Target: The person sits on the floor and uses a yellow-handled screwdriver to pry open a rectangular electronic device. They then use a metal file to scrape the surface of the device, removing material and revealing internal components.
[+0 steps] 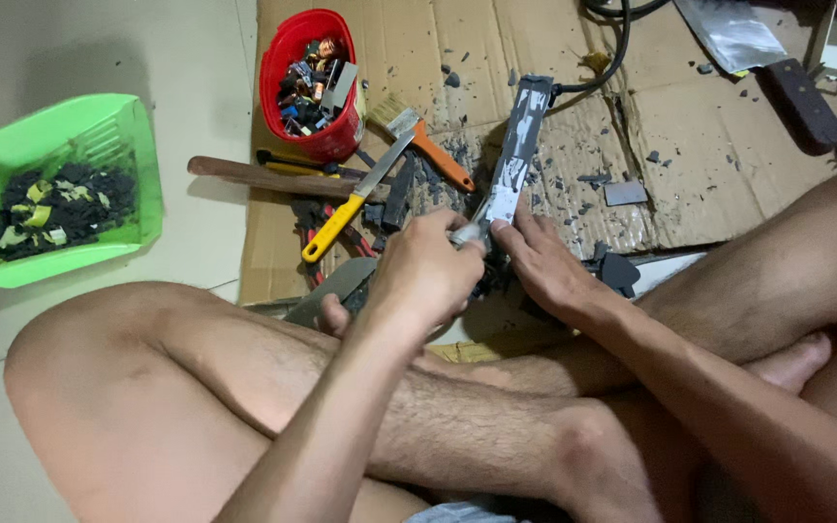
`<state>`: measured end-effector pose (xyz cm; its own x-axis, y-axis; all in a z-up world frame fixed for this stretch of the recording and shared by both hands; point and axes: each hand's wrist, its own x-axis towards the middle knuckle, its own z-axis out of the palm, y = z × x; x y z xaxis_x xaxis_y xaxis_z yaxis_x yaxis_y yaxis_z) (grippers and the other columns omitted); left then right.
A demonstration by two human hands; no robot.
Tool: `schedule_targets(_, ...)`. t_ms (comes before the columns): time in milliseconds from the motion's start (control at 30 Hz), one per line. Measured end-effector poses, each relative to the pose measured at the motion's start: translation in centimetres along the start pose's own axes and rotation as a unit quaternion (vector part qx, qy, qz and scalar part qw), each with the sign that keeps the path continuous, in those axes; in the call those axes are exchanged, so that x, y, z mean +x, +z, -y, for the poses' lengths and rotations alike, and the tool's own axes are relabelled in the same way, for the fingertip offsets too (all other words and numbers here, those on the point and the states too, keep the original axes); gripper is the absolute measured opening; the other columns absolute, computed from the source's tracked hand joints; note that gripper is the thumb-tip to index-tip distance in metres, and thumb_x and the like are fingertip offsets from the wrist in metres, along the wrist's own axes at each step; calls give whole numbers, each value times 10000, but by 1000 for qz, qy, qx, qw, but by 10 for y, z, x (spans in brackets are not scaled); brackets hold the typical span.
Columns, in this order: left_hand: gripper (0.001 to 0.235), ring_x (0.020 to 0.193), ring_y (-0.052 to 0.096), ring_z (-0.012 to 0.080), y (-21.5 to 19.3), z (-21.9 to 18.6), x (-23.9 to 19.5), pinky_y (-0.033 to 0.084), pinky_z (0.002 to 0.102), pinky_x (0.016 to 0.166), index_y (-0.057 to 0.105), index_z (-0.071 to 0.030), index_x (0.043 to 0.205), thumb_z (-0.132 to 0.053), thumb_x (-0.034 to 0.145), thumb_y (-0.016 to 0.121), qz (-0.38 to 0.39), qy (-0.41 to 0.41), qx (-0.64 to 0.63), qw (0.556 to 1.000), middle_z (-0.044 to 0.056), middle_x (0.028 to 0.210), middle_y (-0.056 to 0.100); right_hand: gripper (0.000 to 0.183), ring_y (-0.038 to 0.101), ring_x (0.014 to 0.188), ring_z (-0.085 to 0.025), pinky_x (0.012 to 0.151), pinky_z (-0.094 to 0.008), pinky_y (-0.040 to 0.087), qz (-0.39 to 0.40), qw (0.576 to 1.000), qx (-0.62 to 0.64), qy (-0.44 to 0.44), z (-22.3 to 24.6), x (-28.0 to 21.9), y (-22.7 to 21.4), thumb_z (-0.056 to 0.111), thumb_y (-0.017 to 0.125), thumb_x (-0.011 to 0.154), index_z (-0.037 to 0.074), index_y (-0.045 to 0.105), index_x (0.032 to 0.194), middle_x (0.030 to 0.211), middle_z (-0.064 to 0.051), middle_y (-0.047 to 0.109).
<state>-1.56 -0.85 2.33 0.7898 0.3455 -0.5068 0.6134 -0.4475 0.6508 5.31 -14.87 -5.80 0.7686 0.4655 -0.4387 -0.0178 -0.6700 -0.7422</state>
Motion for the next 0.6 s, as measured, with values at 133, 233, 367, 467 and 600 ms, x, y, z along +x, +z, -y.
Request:
schedule_targets(133, 398, 1002, 722, 373, 3, -11, -23, 586, 451, 908, 668, -87, 1300, -208, 955, 512, -48, 41, 137, 989, 227, 1103, 715, 966, 350, 1444, -473, 1162, -574, 329, 3, 1000, -2, -9, 6, -7, -3, 752, 247, 911, 184, 56, 1669, 1519, -251, 357)
schedule_targets(233, 372, 928, 737, 386, 3, -15, -37, 598, 433, 871, 658, -16, 1302, -126, 976, 516, -71, 64, 120, 988, 279, 1055, 710, 945, 351, 1451, -457, 1170, -559, 328, 7, 1000, -14, -14, 4, 2, -1, 742, 245, 921, 193, 61, 1668, 1520, -248, 367)
schedule_targets(367, 381, 939, 737, 402, 5, -8, -28, 601, 472, 825, 698, -53, 1260, -171, 950, 511, -48, 73, 153, 984, 249, 1026, 723, 952, 335, 1459, -460, 1166, -566, 316, 1, 1000, -8, -19, 18, -9, -5, 739, 237, 922, 181, 46, 1669, 1523, -256, 364)
schedule_targets(467, 363, 896, 750, 409, -1, -13, -35, 599, 457, 815, 695, 16, 1223, -113, 941, 505, -55, 99, 155, 981, 275, 959, 728, 956, 361, 1440, -468, 1145, -571, 342, 0, 1000, -2, -22, 15, -8, -3, 743, 241, 919, 187, 41, 1670, 1491, -264, 387)
schedule_targets(600, 338, 830, 751, 384, -1, -13, -31, 605, 453, 796, 713, 10, 1178, -111, 938, 508, -42, 98, 154, 982, 260, 880, 720, 965, 376, 1428, -470, 1136, -565, 357, -2, 1000, 1, -19, 3, 1, -2, 747, 256, 918, 179, 51, 1671, 1484, -262, 393)
